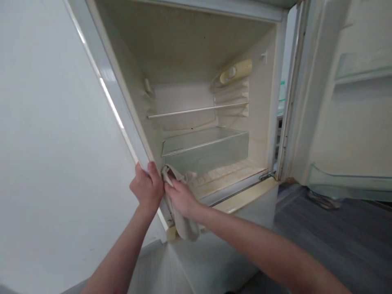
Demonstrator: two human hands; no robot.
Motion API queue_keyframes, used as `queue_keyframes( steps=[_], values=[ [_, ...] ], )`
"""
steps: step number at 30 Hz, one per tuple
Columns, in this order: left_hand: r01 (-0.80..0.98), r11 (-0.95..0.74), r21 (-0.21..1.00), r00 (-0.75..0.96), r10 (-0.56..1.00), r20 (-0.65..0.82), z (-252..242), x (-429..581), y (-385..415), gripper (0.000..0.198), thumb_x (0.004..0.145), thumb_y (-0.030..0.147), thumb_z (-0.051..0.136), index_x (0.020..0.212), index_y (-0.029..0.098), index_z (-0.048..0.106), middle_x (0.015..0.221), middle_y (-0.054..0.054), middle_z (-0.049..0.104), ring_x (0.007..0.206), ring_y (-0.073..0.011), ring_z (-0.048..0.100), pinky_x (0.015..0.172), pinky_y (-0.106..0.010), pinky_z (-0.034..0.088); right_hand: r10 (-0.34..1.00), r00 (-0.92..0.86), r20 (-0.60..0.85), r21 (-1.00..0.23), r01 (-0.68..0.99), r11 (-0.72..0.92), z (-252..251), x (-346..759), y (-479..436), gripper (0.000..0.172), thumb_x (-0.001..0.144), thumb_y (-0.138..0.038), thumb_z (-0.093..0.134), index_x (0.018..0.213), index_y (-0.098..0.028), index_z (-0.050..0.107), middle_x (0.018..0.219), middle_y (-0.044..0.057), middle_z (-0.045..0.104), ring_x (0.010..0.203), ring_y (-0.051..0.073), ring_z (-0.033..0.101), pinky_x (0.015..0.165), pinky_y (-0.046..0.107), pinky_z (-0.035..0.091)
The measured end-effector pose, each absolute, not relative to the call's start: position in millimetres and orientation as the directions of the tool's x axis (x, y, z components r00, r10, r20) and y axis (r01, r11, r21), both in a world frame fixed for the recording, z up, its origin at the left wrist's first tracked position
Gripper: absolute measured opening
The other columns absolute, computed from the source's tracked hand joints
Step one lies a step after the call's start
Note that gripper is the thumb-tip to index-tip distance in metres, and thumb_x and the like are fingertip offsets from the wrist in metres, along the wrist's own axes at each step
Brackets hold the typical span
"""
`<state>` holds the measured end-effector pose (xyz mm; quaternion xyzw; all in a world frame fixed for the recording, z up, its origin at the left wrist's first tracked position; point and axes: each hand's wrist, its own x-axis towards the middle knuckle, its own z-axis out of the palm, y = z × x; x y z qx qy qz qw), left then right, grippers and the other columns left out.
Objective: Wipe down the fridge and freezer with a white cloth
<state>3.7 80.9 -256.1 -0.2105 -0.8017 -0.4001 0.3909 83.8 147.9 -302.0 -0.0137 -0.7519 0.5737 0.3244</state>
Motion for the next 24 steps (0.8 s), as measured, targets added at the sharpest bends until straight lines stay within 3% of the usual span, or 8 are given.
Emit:
queue_keyframes(
  steps=[2, 5, 7, 9, 12, 16, 21, 24],
  values=[
    [0.622, 0.624, 0.474, -0.619, 0.021, 0.785, -255.7, 3.5, 81.1, 0.062, 0.093, 0.059, 0.031, 0.111, 0.009, 0.062, 0.078, -0.016, 0.066, 0.073, -0.0336, 0.065, 0.063, -0.035, 0.034, 0.322, -0.833, 0.449, -0.802, -0.218, 0.556, -330.0, 96.6, 148.0, 0.042, 0.099, -0.023, 0.047, 0.140, -0.019, 0.057, 0.127, 0.011, 0.069, 0.123, 0.027, 0.063, 0.108, 0.042, 0.048],
    [0.588, 0.655, 0.475, -0.636, 0.011, 0.772, -255.2, 3.4, 81.2, 0.072, 0.081, 0.073, 0.049, 0.114, 0.009, 0.061, 0.084, -0.016, 0.067, 0.082, -0.0380, 0.066, 0.066, -0.037, 0.039, 0.121, -0.871, 0.477, -0.464, -0.132, 0.876, -350.7, 119.5, 154.7, 0.042, 0.088, -0.008, 0.055, 0.130, -0.008, 0.060, 0.118, 0.018, 0.070, 0.109, 0.029, 0.067, 0.098, 0.040, 0.054],
    [0.579, 0.654, 0.487, -0.649, 0.008, 0.761, -254.6, 4.5, 81.1, 0.071, 0.080, 0.071, 0.053, 0.117, 0.010, 0.060, 0.088, -0.016, 0.068, 0.085, -0.0384, 0.066, 0.069, -0.039, 0.042, -0.029, -0.859, 0.512, -0.237, -0.174, 0.956, -357.1, 138.3, 166.0, 0.036, 0.088, -0.006, 0.057, 0.124, -0.007, 0.063, 0.118, 0.018, 0.070, 0.112, 0.029, 0.065, 0.100, 0.040, 0.052],
    [0.575, 0.651, 0.495, -0.665, 0.019, 0.747, -253.6, 6.8, 80.8, 0.066, 0.083, 0.065, 0.052, 0.118, 0.010, 0.060, 0.090, -0.017, 0.068, 0.086, -0.0376, 0.067, 0.070, -0.040, 0.044, -0.098, -0.846, 0.524, -0.131, -0.194, 0.972, -361.1, 159.5, 185.0, 0.032, 0.092, -0.008, 0.056, 0.123, -0.011, 0.066, 0.121, 0.015, 0.069, 0.116, 0.027, 0.063, 0.104, 0.039, 0.051],
    [0.559, 0.662, 0.499, -0.689, 0.037, 0.723, -251.3, 10.9, 80.4, 0.065, 0.085, 0.062, 0.051, 0.121, 0.008, 0.058, 0.092, -0.017, 0.068, 0.087, -0.0377, 0.067, 0.072, -0.041, 0.044, -0.006, -0.856, 0.517, -0.123, -0.081, 0.989, -365.7, 195.1, 230.9, 0.040, 0.092, -0.004, 0.054, 0.129, -0.015, 0.067, 0.127, 0.011, 0.069, 0.120, 0.024, 0.063, 0.108, 0.039, 0.050],
    [0.544, 0.677, 0.497, -0.697, 0.034, 0.716, -248.8, 12.4, 81.1, 0.067, 0.085, 0.061, 0.051, 0.122, 0.006, 0.057, 0.094, -0.019, 0.068, 0.090, -0.0397, 0.068, 0.073, -0.042, 0.045, 0.248, -0.836, 0.490, -0.142, 0.205, 0.969, -366.5, 247.6, 314.2, 0.056, 0.089, 0.004, 0.046, 0.139, -0.016, 0.063, 0.141, 0.014, 0.063, 0.132, 0.022, 0.059, 0.115, 0.037, 0.046],
    [0.523, 0.690, 0.500, -0.711, 0.029, 0.703, -249.2, 11.3, 83.2, 0.073, 0.082, 0.064, 0.051, 0.124, 0.005, 0.057, 0.099, -0.022, 0.070, 0.096, -0.0428, 0.068, 0.078, -0.045, 0.049, 0.534, -0.740, 0.409, -0.107, 0.542, 0.833, -357.8, 288.4, 381.6, 0.060, 0.089, 0.006, 0.041, 0.143, -0.012, 0.060, 0.146, 0.017, 0.057, 0.133, 0.024, 0.058, 0.115, 0.038, 0.046],
    [0.498, 0.688, 0.528, -0.735, 0.011, 0.678, -248.7, 11.7, 83.5, 0.075, 0.079, 0.065, 0.051, 0.124, 0.005, 0.057, 0.101, -0.022, 0.070, 0.098, -0.0447, 0.067, 0.082, -0.048, 0.050, 0.554, -0.719, 0.420, -0.105, 0.568, 0.817, -356.7, 280.4, 371.0, 0.057, 0.089, 0.006, 0.039, 0.139, -0.008, 0.062, 0.144, 0.020, 0.059, 0.133, 0.025, 0.058, 0.115, 0.037, 0.045]
  ],
)
